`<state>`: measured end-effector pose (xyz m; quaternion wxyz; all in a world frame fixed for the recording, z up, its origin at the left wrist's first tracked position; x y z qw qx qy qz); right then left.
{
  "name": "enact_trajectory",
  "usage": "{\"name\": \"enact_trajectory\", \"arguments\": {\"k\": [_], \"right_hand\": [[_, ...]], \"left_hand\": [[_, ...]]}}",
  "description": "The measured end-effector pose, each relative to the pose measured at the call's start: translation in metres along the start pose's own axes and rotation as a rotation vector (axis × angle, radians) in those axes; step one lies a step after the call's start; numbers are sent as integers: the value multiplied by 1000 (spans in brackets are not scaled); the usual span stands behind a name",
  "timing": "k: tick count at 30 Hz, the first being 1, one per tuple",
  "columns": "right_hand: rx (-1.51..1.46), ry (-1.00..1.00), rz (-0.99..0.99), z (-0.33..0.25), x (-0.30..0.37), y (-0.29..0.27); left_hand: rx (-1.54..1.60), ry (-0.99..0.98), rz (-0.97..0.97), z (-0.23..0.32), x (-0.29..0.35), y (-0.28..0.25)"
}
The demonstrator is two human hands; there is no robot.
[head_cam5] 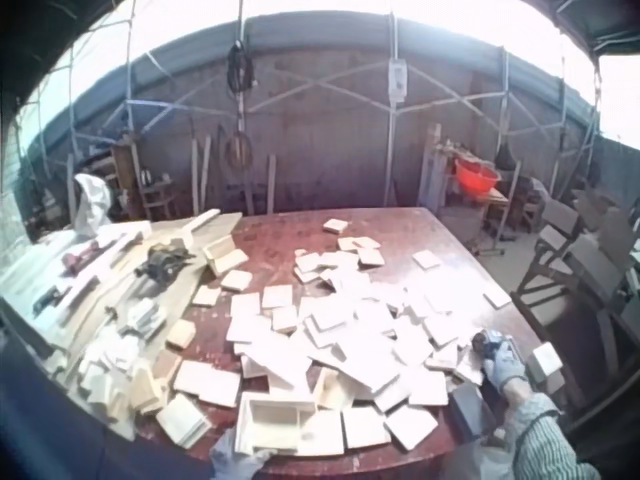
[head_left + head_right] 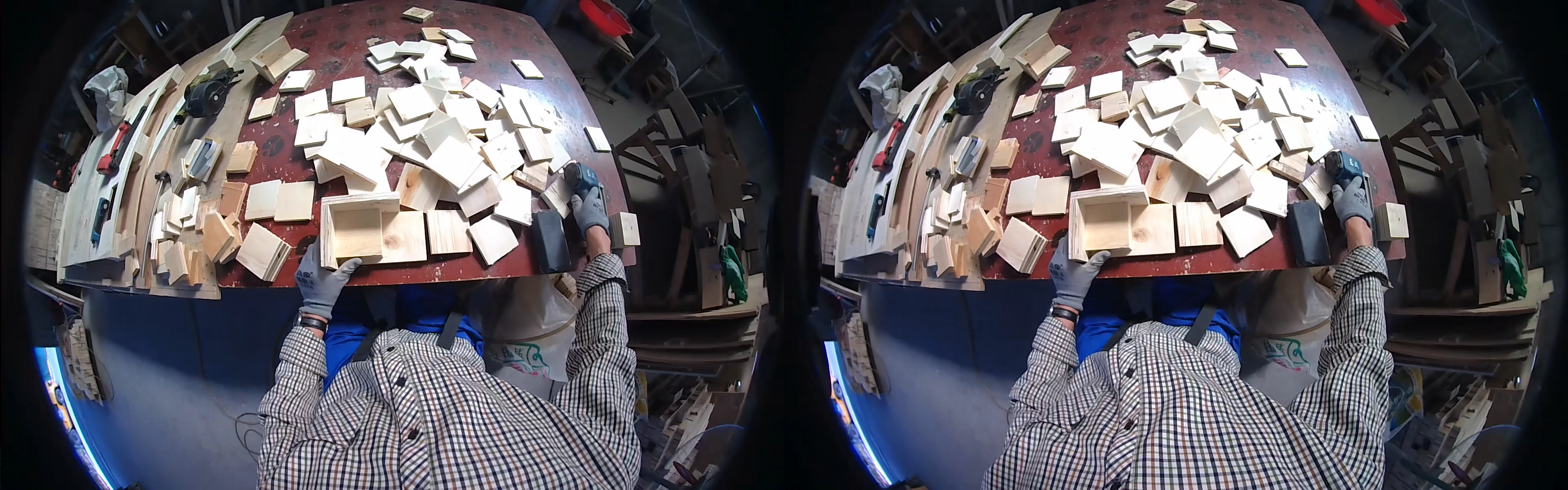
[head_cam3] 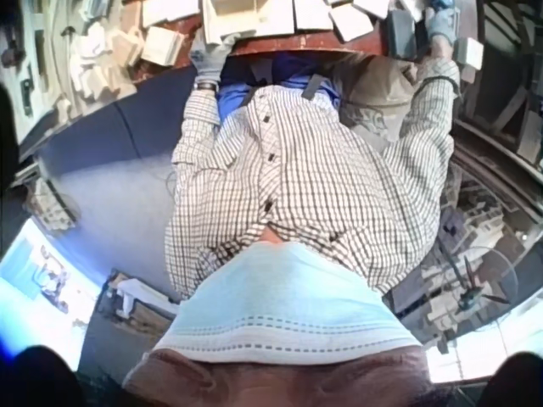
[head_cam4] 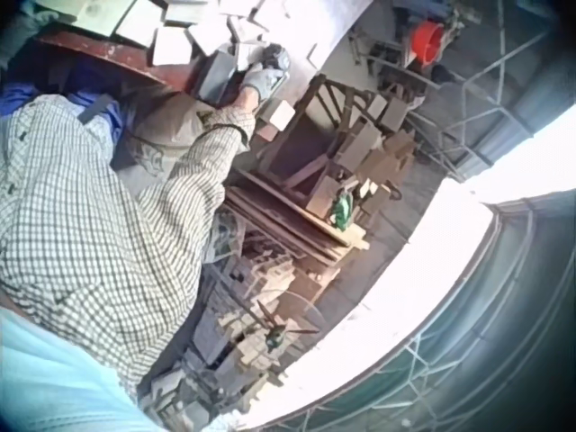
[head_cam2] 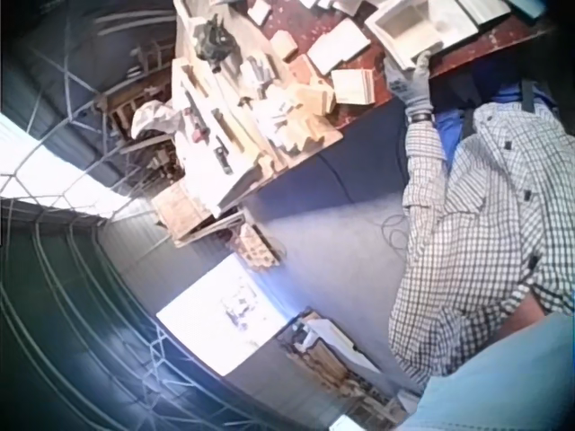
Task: The person assembles small wooden boxes by hand, arranging four cut pieces into a rectangular frame and securing them with a pneumatic nail gun. The person repeats this process multiple times, stacking completed boxes on the workbench.
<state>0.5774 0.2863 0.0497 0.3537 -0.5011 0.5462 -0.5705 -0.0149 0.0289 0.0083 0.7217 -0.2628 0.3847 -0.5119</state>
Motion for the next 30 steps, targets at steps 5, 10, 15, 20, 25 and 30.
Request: {"name": "enact_trajectory", "arguments": {"k": [5, 10, 15, 20, 25, 30], "right_hand": [[30, -30, 42, 18, 4, 4], [163, -117, 593, -59, 82, -15], [-249, -1004, 341, -232, 220, 47], [-203, -1024, 206, -320, 258, 97], [-132, -1047, 291, -319, 256, 105], [-249, -1048, 272, -315, 256, 111]], "left_hand": [[35, 70, -32, 1, -2, -2], [50, 48, -36, -5, 0, 1], [20, 40, -16, -6, 4, 1], [7, 38, 27, -6, 3, 3], [4, 12, 25, -1, 4, 1], [-42, 56, 58, -4, 4, 4]]}}
Point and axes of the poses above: each hand's wrist, its own x-axis away from the middle knuckle, its own y-axis out of the palm, z = x × y, the point moved 2 cm from there along -x, towards the middle knuckle, and after that the axes turned 10 degrees about -z, right-handed, at the moved point
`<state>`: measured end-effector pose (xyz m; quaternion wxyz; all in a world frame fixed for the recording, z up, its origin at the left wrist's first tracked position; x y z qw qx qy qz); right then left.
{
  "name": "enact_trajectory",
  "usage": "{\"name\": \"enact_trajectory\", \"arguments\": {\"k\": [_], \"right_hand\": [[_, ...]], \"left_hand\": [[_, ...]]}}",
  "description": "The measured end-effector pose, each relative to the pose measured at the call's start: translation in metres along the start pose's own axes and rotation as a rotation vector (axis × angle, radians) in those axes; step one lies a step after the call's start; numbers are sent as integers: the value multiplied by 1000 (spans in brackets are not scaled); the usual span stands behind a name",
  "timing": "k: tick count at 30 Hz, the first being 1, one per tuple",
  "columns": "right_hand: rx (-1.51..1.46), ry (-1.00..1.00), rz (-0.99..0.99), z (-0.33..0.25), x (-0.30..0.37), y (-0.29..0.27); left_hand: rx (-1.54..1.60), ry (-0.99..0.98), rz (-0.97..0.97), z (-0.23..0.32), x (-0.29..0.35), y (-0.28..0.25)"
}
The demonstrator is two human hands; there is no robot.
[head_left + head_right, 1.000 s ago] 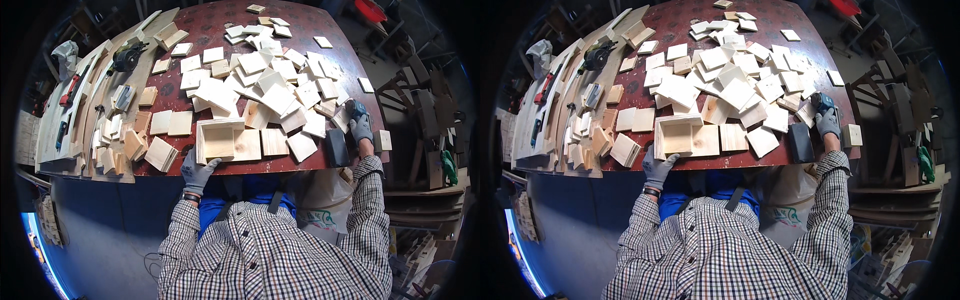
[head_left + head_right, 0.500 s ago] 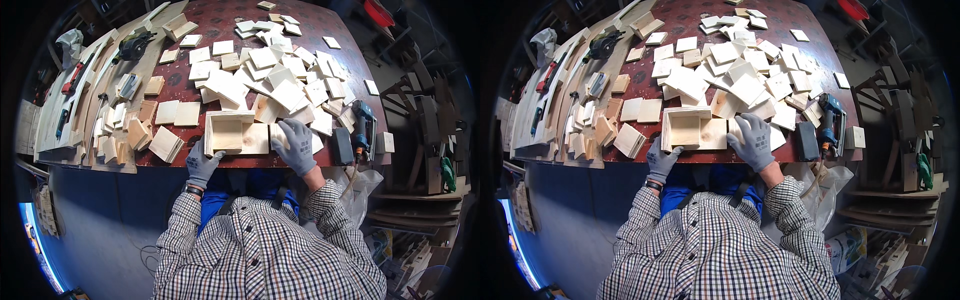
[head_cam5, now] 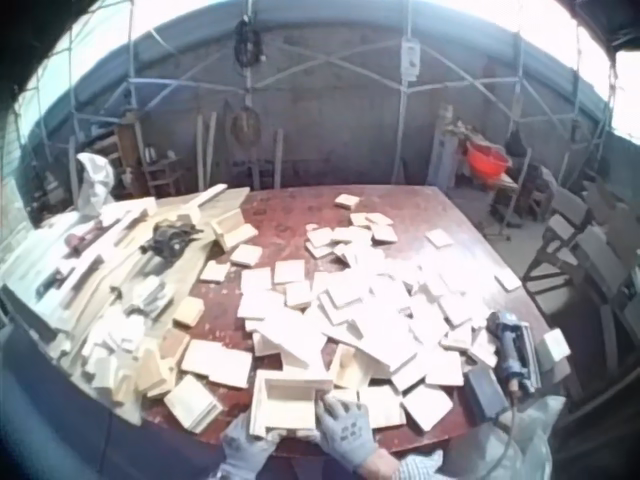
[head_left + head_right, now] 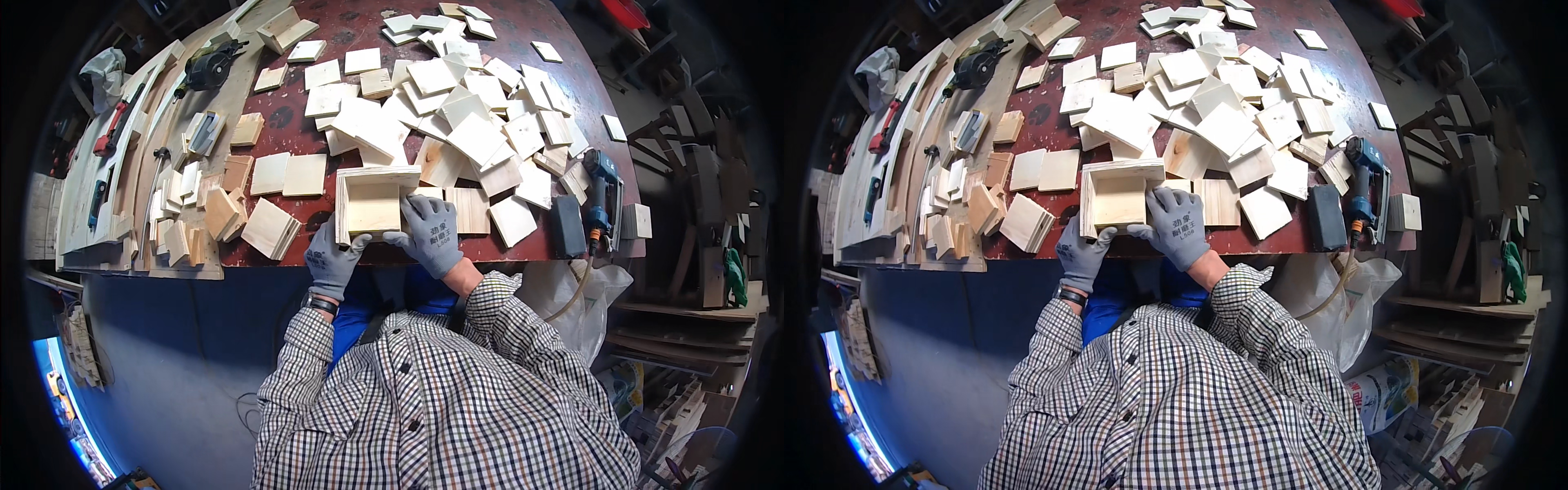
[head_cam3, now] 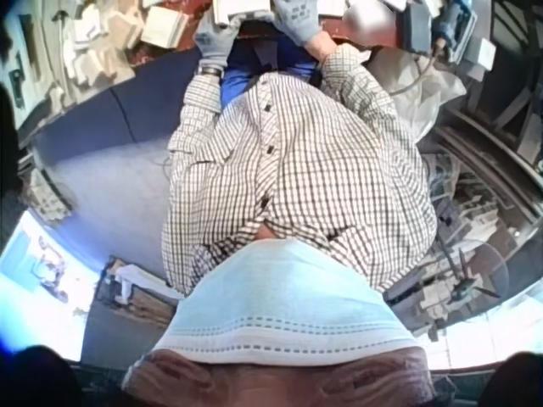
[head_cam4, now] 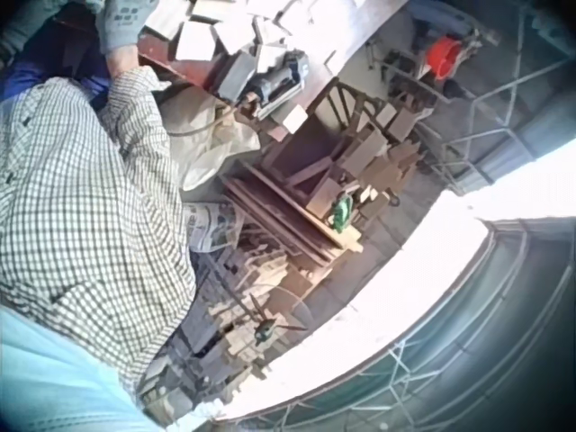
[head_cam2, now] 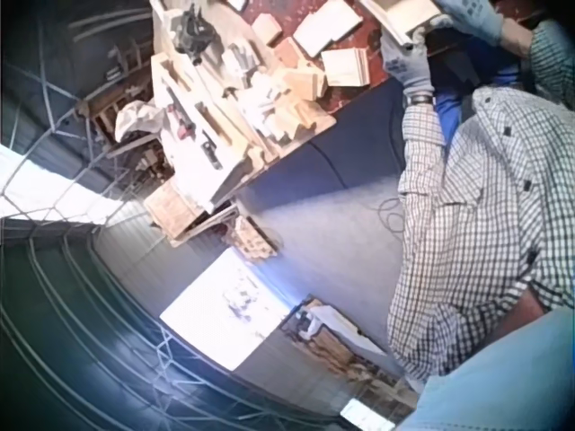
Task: The person assembles small wooden boxes by hand, arranging four cut pieces into a rectangular frame and securing them with a pneumatic nail gun. The person repeats this process multiple times, stacking completed boxes on the workbench.
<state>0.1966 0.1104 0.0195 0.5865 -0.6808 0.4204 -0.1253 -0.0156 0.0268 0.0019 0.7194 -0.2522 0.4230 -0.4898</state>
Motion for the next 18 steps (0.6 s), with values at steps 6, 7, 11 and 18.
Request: {"name": "enact_trajectory", "arguments": {"k": [6, 7, 11, 18], "right_hand": [[-92, 7, 28, -3, 1, -8], [-81, 8, 36, -5, 1, -9], [-49, -22, 18, -3, 3, -10], [-72, -60, 27, -1, 2, -9]], "left_hand": [[31, 31, -47, 0, 1, -2], [43, 30, -46, 2, 1, -3], [45, 13, -70, 5, -2, -5], [69, -17, -60, 0, 0, -1]]}}
Point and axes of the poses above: each hand's wrist, its own x-axis away from the middle knuckle, its own y-axis out of the palm, z = x × y, the point moved 2 cm from there along -x, towards the middle knuckle, and after that the axes turned 10 degrees about -z, right-handed, at the moved point
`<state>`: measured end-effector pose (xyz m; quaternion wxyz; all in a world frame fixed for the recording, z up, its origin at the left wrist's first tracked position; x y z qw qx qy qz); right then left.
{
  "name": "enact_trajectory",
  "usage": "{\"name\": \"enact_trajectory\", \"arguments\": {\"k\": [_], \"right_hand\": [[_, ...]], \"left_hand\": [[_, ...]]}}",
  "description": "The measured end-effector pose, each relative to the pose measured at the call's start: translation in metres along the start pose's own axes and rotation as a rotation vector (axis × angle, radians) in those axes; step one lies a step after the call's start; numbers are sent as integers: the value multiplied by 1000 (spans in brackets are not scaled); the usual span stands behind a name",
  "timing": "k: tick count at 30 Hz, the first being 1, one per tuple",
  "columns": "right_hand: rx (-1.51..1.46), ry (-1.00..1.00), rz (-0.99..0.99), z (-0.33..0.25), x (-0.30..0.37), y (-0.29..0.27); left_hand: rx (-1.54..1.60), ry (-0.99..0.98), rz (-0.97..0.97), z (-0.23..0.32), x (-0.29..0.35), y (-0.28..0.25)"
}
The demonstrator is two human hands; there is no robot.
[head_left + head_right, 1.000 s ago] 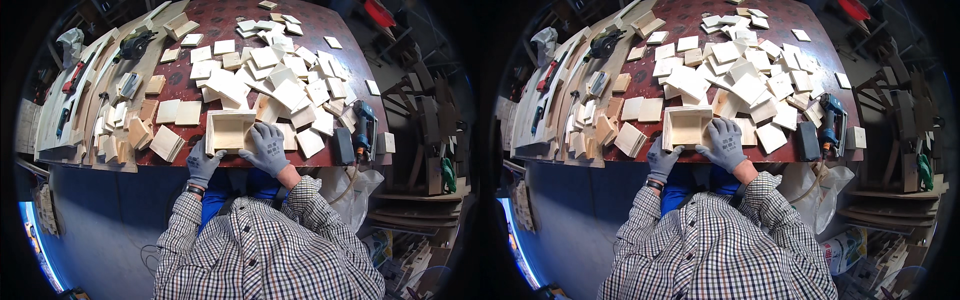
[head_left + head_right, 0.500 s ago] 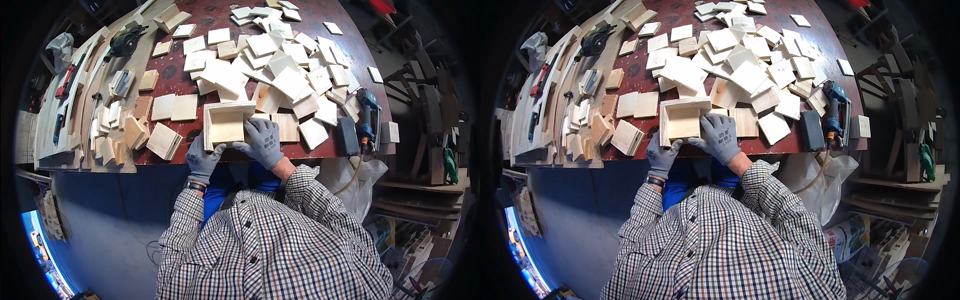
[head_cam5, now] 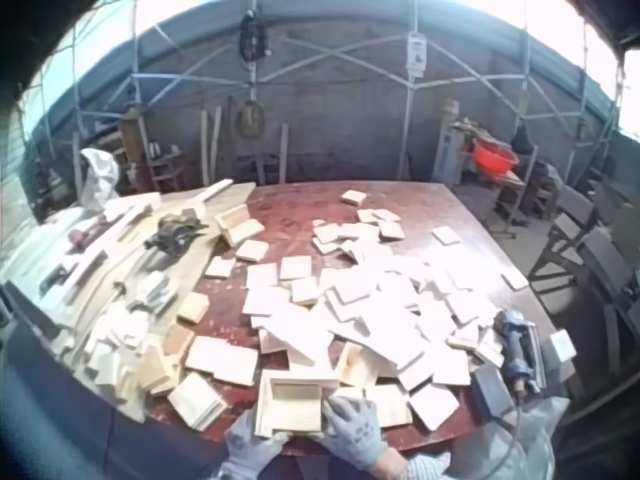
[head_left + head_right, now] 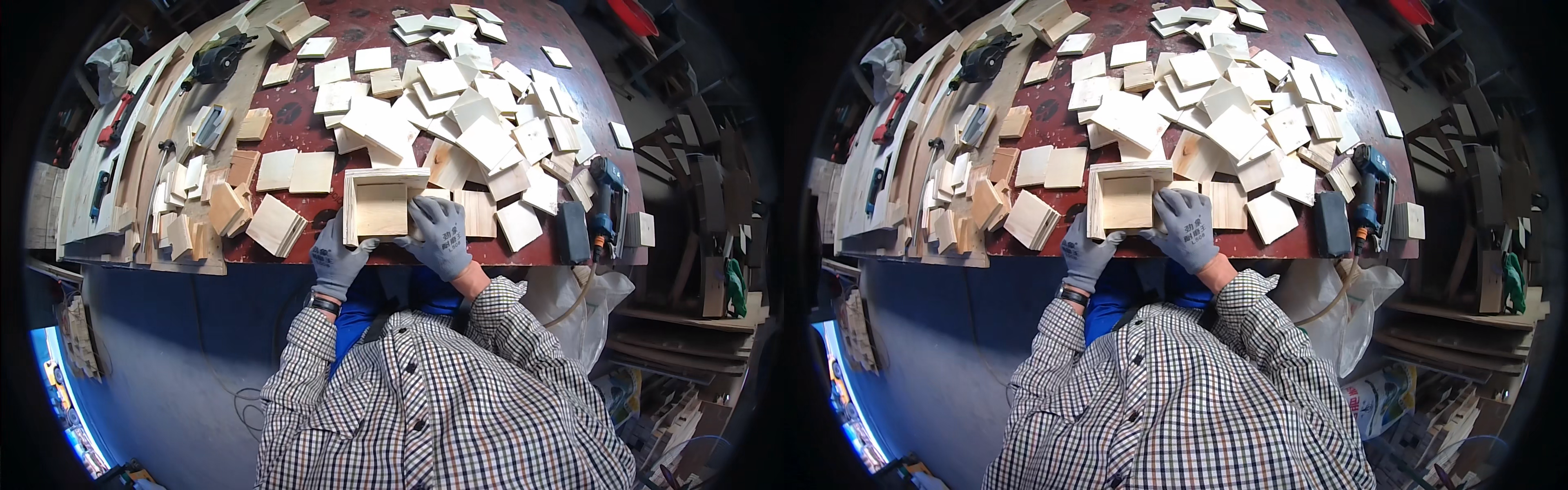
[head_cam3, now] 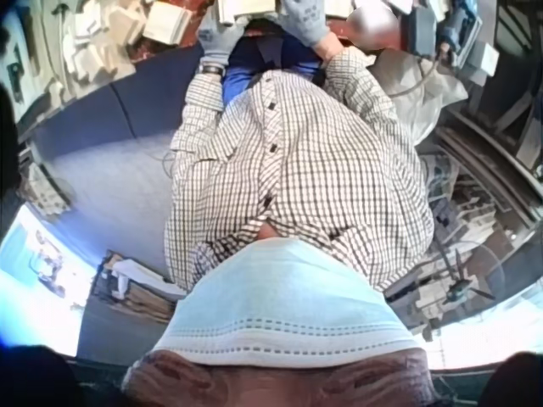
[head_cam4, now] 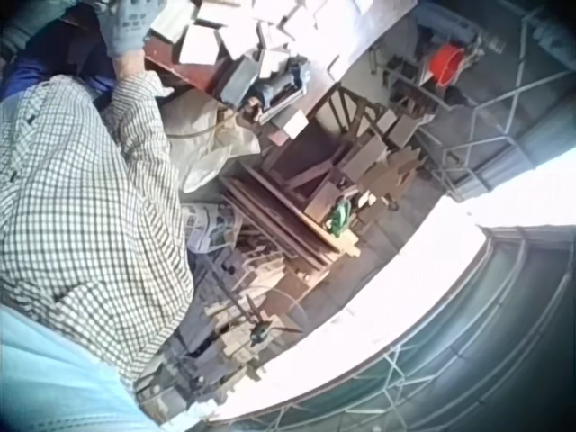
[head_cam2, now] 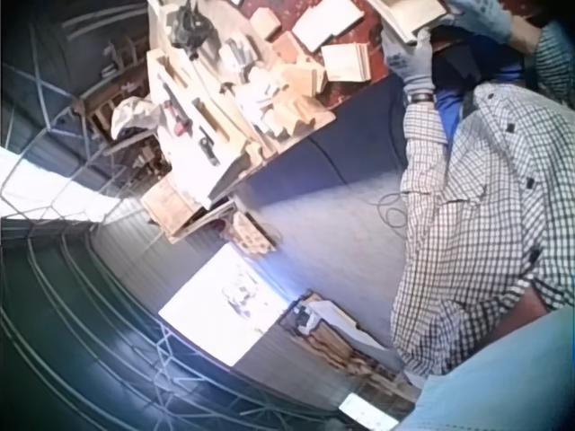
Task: The person assembles small wooden boxes by hand, arranging four cut pieces into a rectangular frame and securing them with a pneumatic nail gun. The person repeats this process multiple times, stacking completed boxes on the workbench.
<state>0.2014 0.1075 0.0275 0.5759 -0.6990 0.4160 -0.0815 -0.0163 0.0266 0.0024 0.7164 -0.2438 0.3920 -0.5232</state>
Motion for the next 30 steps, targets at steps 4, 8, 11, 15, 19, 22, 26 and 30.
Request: {"name": "enact_trajectory", "arguments": {"k": [4, 8, 11, 15, 19, 22, 26, 30], "right_hand": [[-5, 24, -50, -3, -3, 3], [57, 18, -9, -1, -1, 5], [21, -19, 23, -3, 0, 3], [125, 16, -25, -4, 2, 11], [108, 38, -88, 0, 4, 13], [121, 33, -75, 0, 3, 16], [94, 47, -69, -4, 2, 9], [98, 65, -66, -4, 3, 8]], "left_hand": [[18, -41, -33, -3, 3, -2], [-53, -15, -25, -3, 1, 2], [-53, -16, -68, -5, 2, 0], [-33, -30, -3, 6, 0, -8], [-59, -58, 18, 6, 2, -3], [-59, -72, -24, 6, 0, -5], [7, -118, -42, 9, 5, -8], [81, -96, -56, -1, 27, -44]]}}
Point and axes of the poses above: each hand's wrist, its own x-axis away from the middle knuckle, its own y-axis out of the palm, z = x × y, the point moved 2 cm from there along -x, towards the middle knuckle, and after that the axes turned 10 degrees about -z, right-handed, at the moved point
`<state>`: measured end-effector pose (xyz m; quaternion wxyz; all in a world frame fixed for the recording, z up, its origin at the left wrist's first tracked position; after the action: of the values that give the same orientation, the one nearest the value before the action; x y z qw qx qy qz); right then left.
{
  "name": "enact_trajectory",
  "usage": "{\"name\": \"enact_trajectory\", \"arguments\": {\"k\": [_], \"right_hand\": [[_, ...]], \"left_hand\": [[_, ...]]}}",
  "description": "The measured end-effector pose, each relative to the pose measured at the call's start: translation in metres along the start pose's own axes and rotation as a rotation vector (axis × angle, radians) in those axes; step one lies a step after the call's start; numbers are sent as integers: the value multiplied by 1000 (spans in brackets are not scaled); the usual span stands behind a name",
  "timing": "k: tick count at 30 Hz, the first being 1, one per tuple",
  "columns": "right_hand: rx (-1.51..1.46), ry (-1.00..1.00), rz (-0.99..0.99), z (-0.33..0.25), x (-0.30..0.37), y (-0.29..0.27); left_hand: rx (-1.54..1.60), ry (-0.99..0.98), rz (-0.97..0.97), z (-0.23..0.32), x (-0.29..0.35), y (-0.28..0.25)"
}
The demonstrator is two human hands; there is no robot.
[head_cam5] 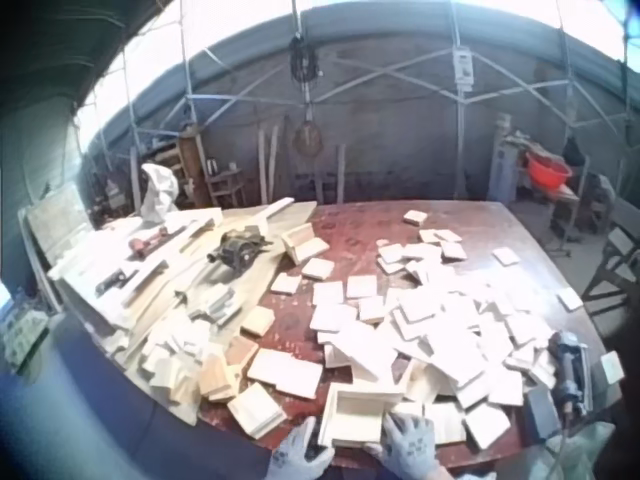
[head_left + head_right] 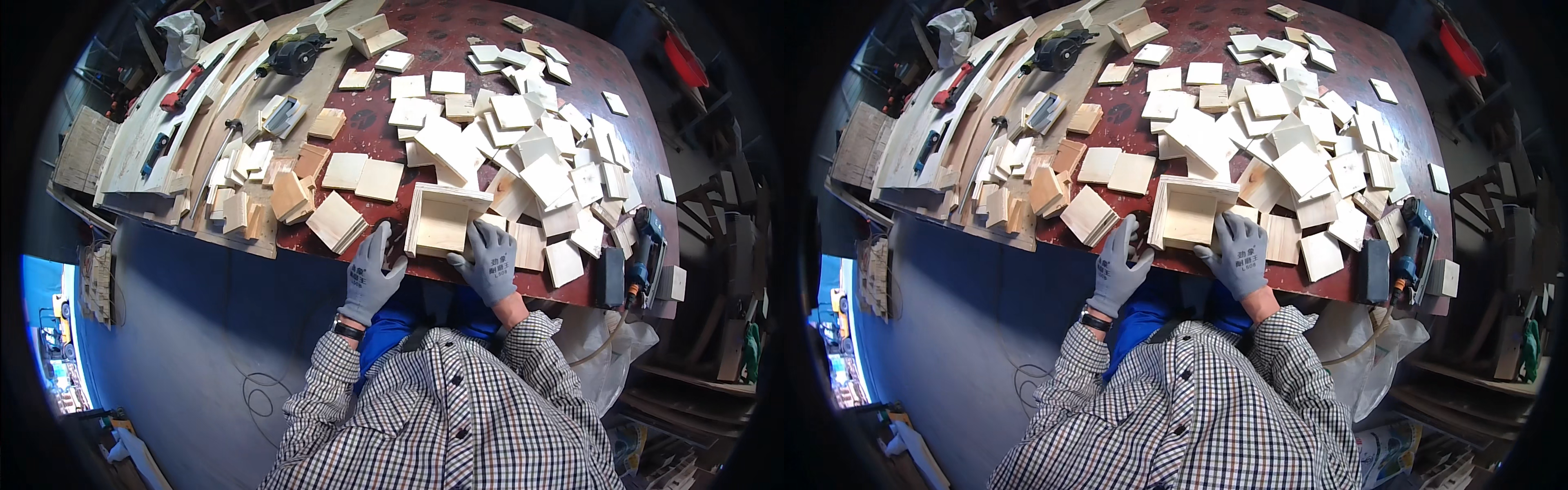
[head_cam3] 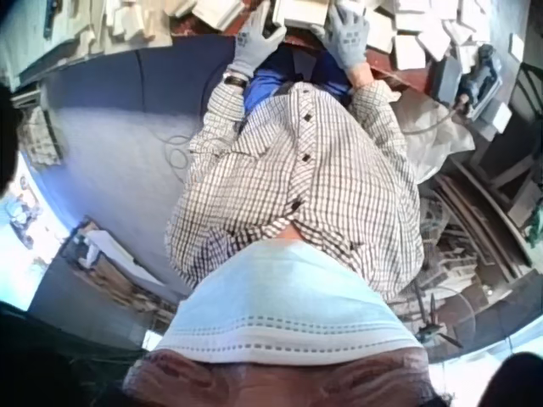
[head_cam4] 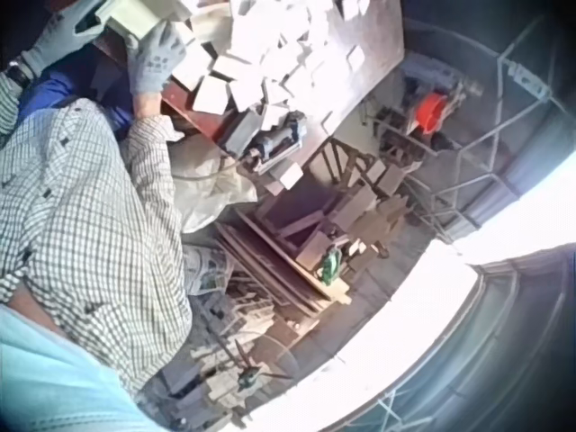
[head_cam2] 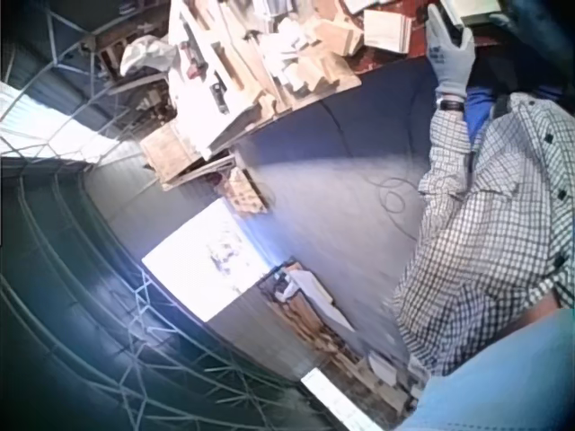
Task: The person assembles small wooden boxes by hand, arranging four cut pieces into a rectangular frame and securing them with a pneumatic nail gun. The person repeats this process multiple times, stacking completed boxes on the workbench.
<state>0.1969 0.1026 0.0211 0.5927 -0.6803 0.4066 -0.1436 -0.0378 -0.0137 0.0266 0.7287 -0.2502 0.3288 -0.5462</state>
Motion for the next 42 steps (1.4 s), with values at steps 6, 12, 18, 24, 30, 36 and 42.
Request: {"name": "enact_trajectory", "arguments": {"k": [6, 12, 18, 24, 30, 36, 42], "right_hand": [[-54, 7, 24, -4, -2, -1], [-55, 12, 28, -3, -2, -4], [-64, 6, 19, -7, -3, -3], [-57, 7, -4, -5, -1, 3], [-52, -17, -11, -3, 0, 3], [-50, -20, 12, -2, 1, 4], [-68, -11, 2, -4, 1, 5]], "left_hand": [[-519, -140, -2, -38, -9, -90], [-363, -113, -156, -46, -23, -92], [-608, -192, 3, -49, -1, -95], [-511, -416, 109, -45, -8, -70], [-476, -372, 54, -33, -13, -67], [-498, -360, -263, -38, -31, -83], [-681, -495, -525, -34, -66, -96]]}}
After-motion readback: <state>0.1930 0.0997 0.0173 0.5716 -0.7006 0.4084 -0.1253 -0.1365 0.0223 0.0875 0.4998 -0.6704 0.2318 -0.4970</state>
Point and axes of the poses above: each hand's wrist, its own x-axis away from the middle knuckle, its own y-axis out of the palm, z = x × y, the point moved 2 cm from there along -x, towards the middle knuckle, and after that the axes turned 10 degrees about -z, right-handed, at the moved point
